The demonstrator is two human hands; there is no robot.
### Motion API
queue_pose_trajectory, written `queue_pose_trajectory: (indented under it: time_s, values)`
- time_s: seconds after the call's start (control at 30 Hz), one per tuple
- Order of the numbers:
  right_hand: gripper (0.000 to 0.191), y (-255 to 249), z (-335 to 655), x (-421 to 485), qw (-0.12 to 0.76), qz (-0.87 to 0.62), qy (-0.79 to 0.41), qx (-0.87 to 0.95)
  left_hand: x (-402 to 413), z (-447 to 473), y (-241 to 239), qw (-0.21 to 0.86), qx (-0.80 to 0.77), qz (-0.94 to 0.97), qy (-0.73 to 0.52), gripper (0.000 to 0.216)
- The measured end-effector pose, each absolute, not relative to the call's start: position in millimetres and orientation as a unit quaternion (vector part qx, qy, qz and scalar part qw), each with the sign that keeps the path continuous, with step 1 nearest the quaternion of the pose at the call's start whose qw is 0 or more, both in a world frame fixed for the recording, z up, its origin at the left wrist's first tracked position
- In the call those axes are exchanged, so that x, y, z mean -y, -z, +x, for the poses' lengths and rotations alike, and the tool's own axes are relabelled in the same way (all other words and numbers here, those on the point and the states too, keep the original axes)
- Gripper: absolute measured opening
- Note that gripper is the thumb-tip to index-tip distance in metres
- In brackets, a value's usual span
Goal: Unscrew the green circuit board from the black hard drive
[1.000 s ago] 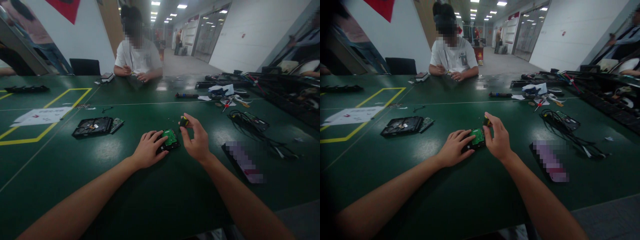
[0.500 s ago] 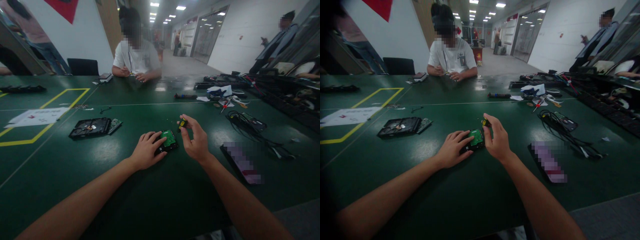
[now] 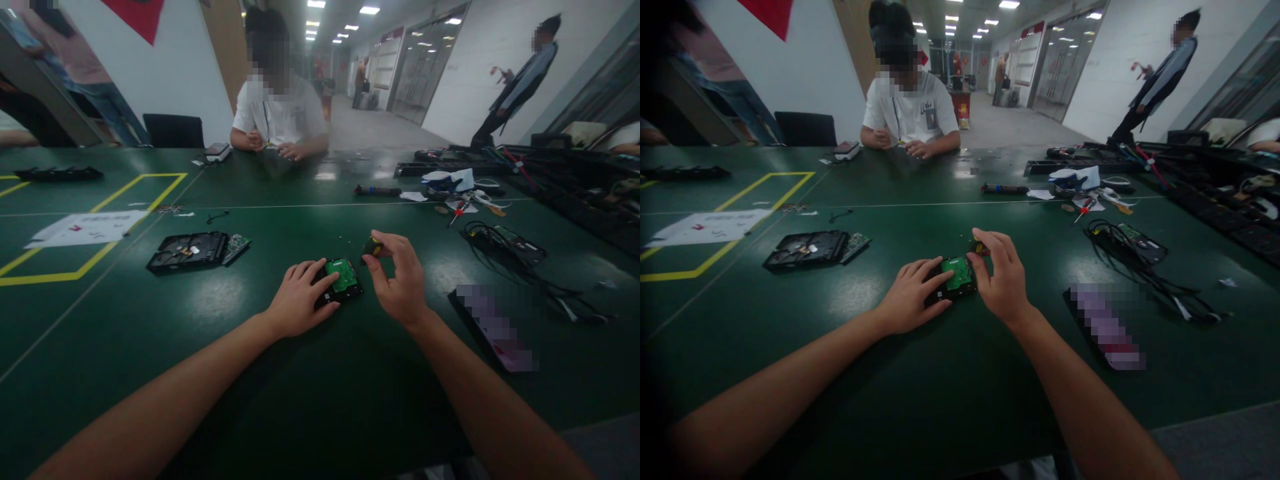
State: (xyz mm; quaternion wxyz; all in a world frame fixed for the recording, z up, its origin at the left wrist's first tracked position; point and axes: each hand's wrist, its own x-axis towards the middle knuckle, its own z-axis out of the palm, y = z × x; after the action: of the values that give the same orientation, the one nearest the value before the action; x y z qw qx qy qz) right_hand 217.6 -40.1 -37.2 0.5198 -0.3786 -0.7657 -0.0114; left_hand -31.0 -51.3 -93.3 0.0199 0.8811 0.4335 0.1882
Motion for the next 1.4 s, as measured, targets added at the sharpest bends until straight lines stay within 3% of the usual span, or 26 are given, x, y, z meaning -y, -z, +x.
queue_pose_trajectory:
  time_s: [0.37, 1.0, 1.17, 1.4]
  values:
    - [0.058, 35.8, 215.7, 41.8, 0.518, -0.381, 0.028, 0.765, 52.3, -30.6, 90.9, 0.02, -0.437, 0.882, -0.177, 0.064]
    - [0.037, 25.6, 214.8, 43.3, 0.537, -0.393, 0.079, 0.742, 52.6, -31.1, 91.5, 0.027, -0.433, 0.881, -0.187, 0.065]
    - [0.028, 20.8, 216.9, 38.2, 0.524, -0.403, 0.052, 0.749, 53.0, -31.0, 89.1, 0.033, -0.432, 0.881, -0.189, 0.065]
    - [0.038, 23.8, 216.5, 36.2, 0.498, -0.409, -0.03, 0.764, 52.9, -29.4, 89.4, 0.029, -0.437, 0.88, -0.184, 0.065]
